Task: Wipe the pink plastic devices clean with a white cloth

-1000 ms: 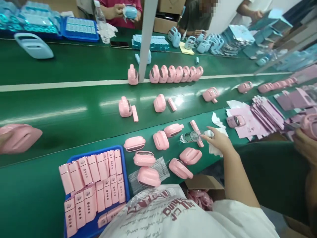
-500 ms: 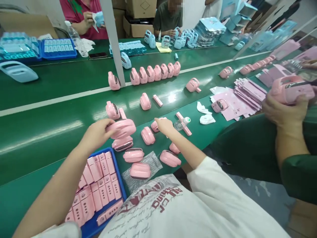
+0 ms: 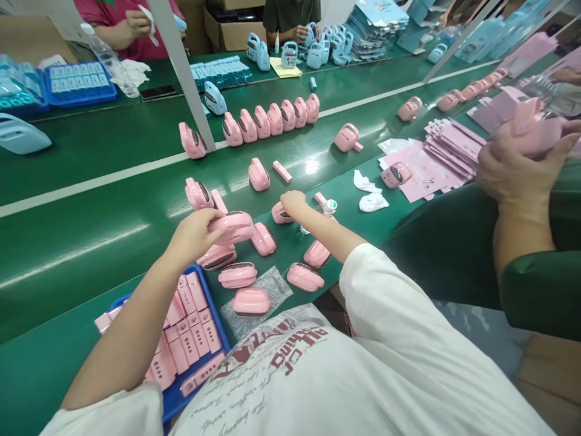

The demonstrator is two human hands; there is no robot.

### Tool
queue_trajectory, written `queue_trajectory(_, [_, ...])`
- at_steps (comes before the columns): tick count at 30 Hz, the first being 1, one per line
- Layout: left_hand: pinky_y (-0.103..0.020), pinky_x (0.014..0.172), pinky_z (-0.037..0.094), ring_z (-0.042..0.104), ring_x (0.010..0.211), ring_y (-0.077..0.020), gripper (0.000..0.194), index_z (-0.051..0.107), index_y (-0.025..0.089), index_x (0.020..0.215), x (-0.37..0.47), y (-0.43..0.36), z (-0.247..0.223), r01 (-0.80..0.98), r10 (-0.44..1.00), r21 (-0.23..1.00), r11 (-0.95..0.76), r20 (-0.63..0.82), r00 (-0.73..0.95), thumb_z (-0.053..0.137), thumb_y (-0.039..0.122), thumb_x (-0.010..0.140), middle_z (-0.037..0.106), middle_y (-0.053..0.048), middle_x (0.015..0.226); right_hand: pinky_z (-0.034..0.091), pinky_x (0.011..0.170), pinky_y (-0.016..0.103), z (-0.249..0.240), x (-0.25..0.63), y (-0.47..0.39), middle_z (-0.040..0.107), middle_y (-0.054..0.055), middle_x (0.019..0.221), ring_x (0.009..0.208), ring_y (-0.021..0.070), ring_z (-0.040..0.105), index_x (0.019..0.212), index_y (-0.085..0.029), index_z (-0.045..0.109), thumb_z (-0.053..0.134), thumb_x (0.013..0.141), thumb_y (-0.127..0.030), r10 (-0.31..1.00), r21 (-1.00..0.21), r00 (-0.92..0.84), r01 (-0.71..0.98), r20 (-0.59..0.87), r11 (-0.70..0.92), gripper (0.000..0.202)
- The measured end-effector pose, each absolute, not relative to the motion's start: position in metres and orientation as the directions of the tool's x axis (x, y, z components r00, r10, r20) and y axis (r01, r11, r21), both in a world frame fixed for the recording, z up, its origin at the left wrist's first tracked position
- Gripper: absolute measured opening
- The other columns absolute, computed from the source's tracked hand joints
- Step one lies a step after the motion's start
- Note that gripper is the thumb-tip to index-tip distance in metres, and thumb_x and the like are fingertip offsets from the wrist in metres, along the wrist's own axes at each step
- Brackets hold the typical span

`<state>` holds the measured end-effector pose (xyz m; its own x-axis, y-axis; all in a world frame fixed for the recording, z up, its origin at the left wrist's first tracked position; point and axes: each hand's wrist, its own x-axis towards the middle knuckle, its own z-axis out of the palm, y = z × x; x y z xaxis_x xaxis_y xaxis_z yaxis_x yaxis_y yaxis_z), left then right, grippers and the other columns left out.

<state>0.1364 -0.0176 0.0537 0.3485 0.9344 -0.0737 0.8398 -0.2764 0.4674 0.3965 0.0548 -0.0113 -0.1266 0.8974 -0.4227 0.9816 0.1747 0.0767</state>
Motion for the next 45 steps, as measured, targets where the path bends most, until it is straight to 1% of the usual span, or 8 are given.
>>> queue_trajectory(4, [-0.033, 0.074, 0.044, 0.06, 0.083, -0.0236, 0.039, 0.063, 0.015, 0.097, 0.134, -0.017, 0.052, 0.838, 0.947, 0.489, -0.243, -0.07, 0.315, 0.047, 0.044, 0.077, 0.067, -0.009, 0.095, 0.051, 0.083, 0.039, -0.016, 0.374, 0.023, 0.067, 0.027, 0.107, 0.104, 0.0317, 0.065, 0.121, -0.001, 0.056, 0.059, 0.086, -0.026, 0.911, 0.027, -0.144, 0.986, -0.386, 0.167, 0.043])
queue_trajectory(8, [-0.033, 0.076, 0.044, 0.06, 0.084, -0.0234, 0.039, 0.063, 0.015, 0.098, 0.132, -0.012, 0.049, 0.835, 0.955, 0.506, -0.217, -0.067, 0.289, 0.051, 0.045, 0.076, 0.068, -0.008, 0.097, 0.053, 0.081, 0.038, -0.032, 0.351, -0.016, 0.067, 0.013, 0.105, 0.096, 0.022, 0.065, 0.115, -0.01, 0.059, 0.051, 0.092, -0.048, 0.872, -0.077, -0.244, 0.969, -0.424, 0.234, 0.045])
queue_trajectory(11, [-0.033, 0.076, 0.044, 0.061, 0.086, -0.0238, 0.035, 0.063, 0.015, 0.098, 0.134, -0.006, 0.043, 0.838, 0.952, 0.502, -0.214, -0.086, 0.294, 0.052, 0.04, 0.075, 0.068, -0.009, 0.099, 0.055, 0.081, 0.038, -0.04, 0.354, -0.025, 0.064, 0.007, 0.108, 0.091, 0.0167, 0.064, 0.116, -0.015, 0.057, 0.054, 0.092, -0.041, 0.849, -0.082, -0.245, 0.969, -0.468, 0.235, 0.036])
queue_trajectory(19, [-0.034, 0.079, 0.045, 0.062, 0.094, -0.0273, 0.035, 0.064, 0.013, 0.106, 0.169, 0.014, 0.004, 0.869, 0.915, 0.42, -0.262, -0.178, 0.362, 0.049, 0.032, 0.081, 0.068, -0.013, 0.108, 0.05, 0.075, 0.035, -0.028, 0.406, -0.028, 0.071, 0.016, 0.095, 0.093, 0.0298, 0.068, 0.104, -0.013, 0.065, 0.056, 0.084, -0.025, 0.787, -0.046, -0.405, 0.899, -0.465, 0.435, 0.025])
queue_trajectory(26, [-0.031, 0.081, 0.047, 0.064, 0.093, -0.0255, 0.035, 0.069, 0.012, 0.104, 0.213, 0.027, -0.046, 0.828, 0.859, 0.462, -0.318, -0.228, 0.458, 0.052, 0.034, 0.084, 0.071, -0.012, 0.105, 0.047, 0.078, 0.033, -0.04, 0.395, -0.034, 0.068, 0.015, 0.105, 0.1, 0.0253, 0.065, 0.105, -0.013, 0.064, 0.044, 0.09, -0.015, 0.677, -0.074, -0.609, 0.763, -0.413, 0.642, 0.025])
queue_trajectory(32, [-0.03, 0.096, 0.043, 0.06, 0.11, -0.0231, 0.041, 0.062, 0.013, 0.122, 0.2, 0.025, -0.052, 0.801, 0.805, 0.45, -0.393, -0.253, 0.537, 0.047, 0.03, 0.088, 0.065, -0.013, 0.12, 0.046, 0.077, 0.03, -0.047, 0.373, -0.03, 0.065, 0.014, 0.112, 0.1, 0.0228, 0.063, 0.111, -0.013, 0.061, 0.042, 0.093, -0.016, 0.687, -0.099, -0.643, 0.75, -0.339, 0.654, 0.026])
queue_trajectory(38, [-0.038, 0.093, 0.046, 0.06, 0.11, -0.0314, 0.056, 0.058, 0.012, 0.126, 0.119, -0.011, -0.039, 0.902, 0.815, 0.309, -0.302, -0.406, 0.412, 0.058, 0.041, 0.078, 0.062, -0.019, 0.123, 0.047, 0.078, 0.03, -0.039, 0.357, -0.066, 0.059, 0.017, 0.117, 0.107, 0.0256, 0.059, 0.121, -0.013, 0.053, 0.042, 0.095, -0.04, 0.739, -0.159, -0.628, 0.778, -0.245, 0.608, 0.039])
queue_trajectory(45, [-0.035, 0.083, 0.048, 0.066, 0.101, -0.0291, 0.038, 0.064, 0.021, 0.117, 0.097, -0.03, -0.044, 0.968, 0.846, 0.159, -0.195, -0.471, 0.248, 0.043, 0.031, 0.087, 0.069, -0.014, 0.113, 0.048, 0.069, 0.031, -0.061, 0.297, -0.083, 0.063, 0.017, 0.106, 0.09, 0.0231, 0.065, 0.113, -0.009, 0.058, 0.037, 0.094, -0.016, 0.576, -0.278, -0.741, 0.667, -0.344, 0.691, 0.029])
